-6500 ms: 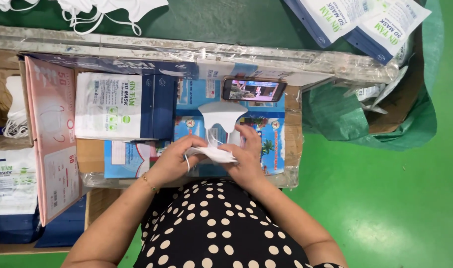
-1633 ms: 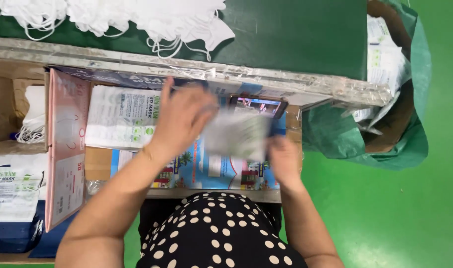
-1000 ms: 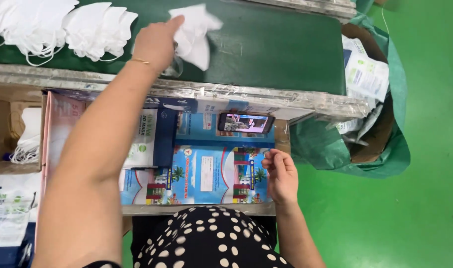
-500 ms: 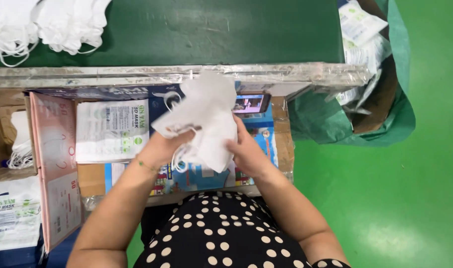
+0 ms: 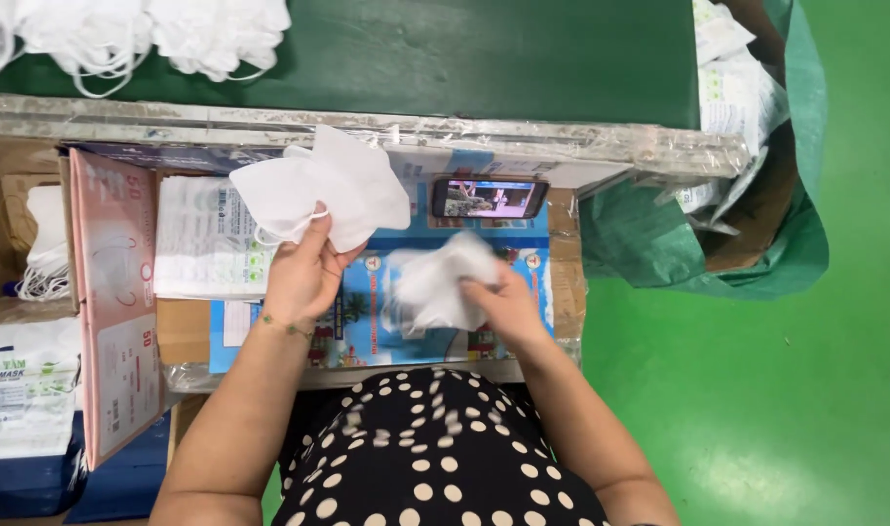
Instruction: Picking up white face masks from a conveyor belt and inserting them into plastic packaging bags.
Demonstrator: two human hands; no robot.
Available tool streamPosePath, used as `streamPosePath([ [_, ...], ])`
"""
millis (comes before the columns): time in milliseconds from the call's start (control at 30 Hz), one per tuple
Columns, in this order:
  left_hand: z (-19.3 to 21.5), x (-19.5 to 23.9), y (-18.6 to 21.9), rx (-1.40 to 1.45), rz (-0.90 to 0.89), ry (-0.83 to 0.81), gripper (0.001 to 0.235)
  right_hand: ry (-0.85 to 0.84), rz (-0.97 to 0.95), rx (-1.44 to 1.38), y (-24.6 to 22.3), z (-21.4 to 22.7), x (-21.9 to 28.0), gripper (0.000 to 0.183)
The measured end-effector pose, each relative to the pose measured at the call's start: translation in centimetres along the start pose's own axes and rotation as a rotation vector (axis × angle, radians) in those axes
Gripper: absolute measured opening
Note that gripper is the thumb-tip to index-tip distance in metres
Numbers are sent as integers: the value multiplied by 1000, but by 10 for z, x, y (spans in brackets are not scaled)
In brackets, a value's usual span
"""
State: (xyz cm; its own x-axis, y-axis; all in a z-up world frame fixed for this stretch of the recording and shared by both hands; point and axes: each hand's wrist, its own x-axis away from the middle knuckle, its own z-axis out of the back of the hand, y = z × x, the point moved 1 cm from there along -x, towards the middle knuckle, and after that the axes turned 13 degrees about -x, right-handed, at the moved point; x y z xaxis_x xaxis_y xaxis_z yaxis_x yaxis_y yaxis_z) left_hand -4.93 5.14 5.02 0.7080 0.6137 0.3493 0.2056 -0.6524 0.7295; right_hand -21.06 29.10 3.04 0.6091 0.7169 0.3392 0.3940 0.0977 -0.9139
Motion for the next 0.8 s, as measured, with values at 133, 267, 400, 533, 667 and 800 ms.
streamPosePath([
  [133,1,12,1,-91,-2,-54,35,216,211,-424,-19,9,-2,33],
  [267,-6,20,-45,-228,94,-137,35,180,262,-364,-27,-12,2,37],
  [400,-26,25,-58,-325,81,-123,35,52,196,-152,-18,-23,-1,35],
  [533,-12,24,-49,-224,163,-30,26,130,100,-346,-6,-17,-5,29],
  [667,-7,26,-45,-226,143,-111,28,43,100,-349,-4,-8,1,29],
  [800,-1,17,-48,-305,92,-133,24,47,113,-236,-9,-4,4,29],
])
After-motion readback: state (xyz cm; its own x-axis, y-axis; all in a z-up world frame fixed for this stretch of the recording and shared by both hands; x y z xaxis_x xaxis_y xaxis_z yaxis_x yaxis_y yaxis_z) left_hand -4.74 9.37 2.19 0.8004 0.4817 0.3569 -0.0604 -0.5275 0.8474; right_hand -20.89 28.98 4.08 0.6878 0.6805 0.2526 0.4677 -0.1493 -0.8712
